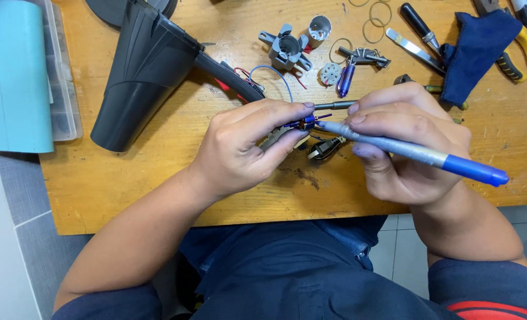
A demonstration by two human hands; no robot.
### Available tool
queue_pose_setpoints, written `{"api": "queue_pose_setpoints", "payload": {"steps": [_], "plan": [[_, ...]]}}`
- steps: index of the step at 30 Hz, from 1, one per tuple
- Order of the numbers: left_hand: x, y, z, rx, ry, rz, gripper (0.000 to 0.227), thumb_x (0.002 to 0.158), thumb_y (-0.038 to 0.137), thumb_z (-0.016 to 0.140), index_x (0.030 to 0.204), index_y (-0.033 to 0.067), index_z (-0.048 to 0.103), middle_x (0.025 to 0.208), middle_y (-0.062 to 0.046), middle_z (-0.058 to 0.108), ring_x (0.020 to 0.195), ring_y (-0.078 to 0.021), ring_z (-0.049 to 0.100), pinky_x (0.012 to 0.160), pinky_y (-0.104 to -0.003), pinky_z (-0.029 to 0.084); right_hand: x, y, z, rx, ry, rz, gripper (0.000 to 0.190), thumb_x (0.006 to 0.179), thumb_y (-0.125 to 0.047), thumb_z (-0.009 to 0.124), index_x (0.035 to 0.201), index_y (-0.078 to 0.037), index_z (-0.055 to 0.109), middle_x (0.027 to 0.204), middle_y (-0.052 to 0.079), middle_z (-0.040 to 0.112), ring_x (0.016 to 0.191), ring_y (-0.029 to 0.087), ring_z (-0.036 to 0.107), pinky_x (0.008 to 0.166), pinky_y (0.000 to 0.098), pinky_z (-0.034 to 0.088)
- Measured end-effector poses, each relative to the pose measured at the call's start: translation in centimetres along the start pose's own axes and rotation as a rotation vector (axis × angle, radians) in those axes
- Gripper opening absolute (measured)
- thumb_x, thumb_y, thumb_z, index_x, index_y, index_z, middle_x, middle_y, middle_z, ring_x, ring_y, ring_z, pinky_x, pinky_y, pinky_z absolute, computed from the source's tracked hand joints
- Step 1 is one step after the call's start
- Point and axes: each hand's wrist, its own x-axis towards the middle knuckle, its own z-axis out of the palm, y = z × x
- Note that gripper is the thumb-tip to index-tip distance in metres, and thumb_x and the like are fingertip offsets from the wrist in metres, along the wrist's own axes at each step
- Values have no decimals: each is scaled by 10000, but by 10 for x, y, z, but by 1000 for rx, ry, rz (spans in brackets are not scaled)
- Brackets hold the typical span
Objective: Testing and marking a small electric motor component before assembling it into a housing on a workshop table.
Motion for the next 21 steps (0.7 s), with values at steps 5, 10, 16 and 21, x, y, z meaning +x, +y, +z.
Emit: {"api": "queue_pose_setpoints", "payload": {"steps": [5,10,16,21], "plan": [[-1,3,0,-90,60,-152,284,1100,68,855,1363,-1,773,1317,-184,852,1192,-282,864,1112,-375,689,-7,3,-6,-13,42,23,245,1168,-99,636,1188,141,683,1061,262,746,1019,447,774,941,480,675],[-2,2,5,-432,106,-403,335,1073,44,849,1379,-29,733,1294,-157,824,1155,-194,814,1122,-309,705,-11,13,-9,3,90,-7,260,1161,-126,658,1195,132,671,1012,274,733,981,440,765,919,465,664],[-3,-6,6,-517,110,-502,215,1090,146,812,1235,-8,770,1064,-94,817,940,-146,797,897,-270,685,-8,14,-2,13,134,68,222,1250,-96,573,1299,119,600,992,287,732,924,372,822,829,376,634],[-3,-18,7,-717,202,-507,200,1128,141,757,1241,-20,717,1015,-169,775,873,-278,825,858,-347,735,3,16,2,-68,62,53,127,1207,59,683,1311,120,642,1139,279,818,1100,407,795,1044,504,637]]}}
